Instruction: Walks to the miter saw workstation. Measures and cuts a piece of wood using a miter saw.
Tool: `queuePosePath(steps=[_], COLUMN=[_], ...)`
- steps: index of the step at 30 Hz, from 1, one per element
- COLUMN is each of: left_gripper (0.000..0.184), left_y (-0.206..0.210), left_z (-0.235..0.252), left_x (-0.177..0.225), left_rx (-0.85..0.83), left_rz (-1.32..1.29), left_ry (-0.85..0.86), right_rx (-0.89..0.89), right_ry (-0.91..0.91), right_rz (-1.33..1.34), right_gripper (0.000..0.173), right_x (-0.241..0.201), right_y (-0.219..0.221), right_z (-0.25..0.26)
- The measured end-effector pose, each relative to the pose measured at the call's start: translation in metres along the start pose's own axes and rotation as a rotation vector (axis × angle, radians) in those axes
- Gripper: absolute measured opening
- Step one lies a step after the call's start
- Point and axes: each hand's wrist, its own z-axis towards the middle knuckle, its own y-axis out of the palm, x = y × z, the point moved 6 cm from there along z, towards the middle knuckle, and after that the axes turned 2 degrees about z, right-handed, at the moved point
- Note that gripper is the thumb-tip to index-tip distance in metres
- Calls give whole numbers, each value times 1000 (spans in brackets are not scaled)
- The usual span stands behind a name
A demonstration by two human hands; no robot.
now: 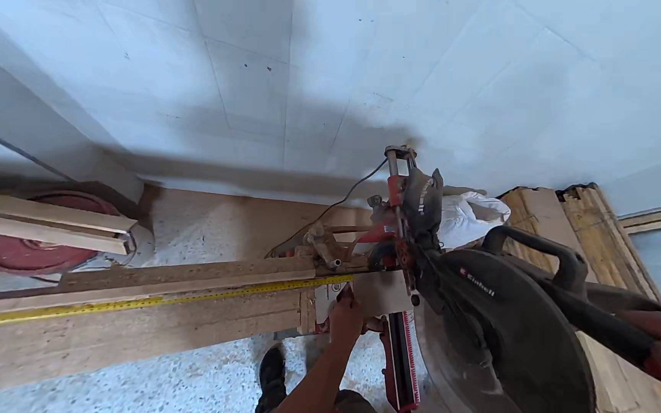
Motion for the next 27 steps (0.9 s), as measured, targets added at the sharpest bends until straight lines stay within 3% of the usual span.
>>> queuePosePath(steps=[9, 14, 21, 27], left_gripper=[39, 38, 36, 36], left_y=[0, -8, -5, -7], left_z=[0, 6, 4, 3], left_x=[5, 5, 3, 1], left_rx=[38, 58, 39, 82], left_rz=[68, 68, 2, 42], left_ry=[69, 94, 58, 22], right_rx=[74, 221, 256, 452], right_ry=[-76, -81, -86, -60], right_rz=[-79, -109, -148, -148], right_gripper=[64, 54, 61, 56], right_x=[-5, -15, -4, -14], right_y=[-17, -23, -30, -17], right_z=[40, 56, 101, 85])
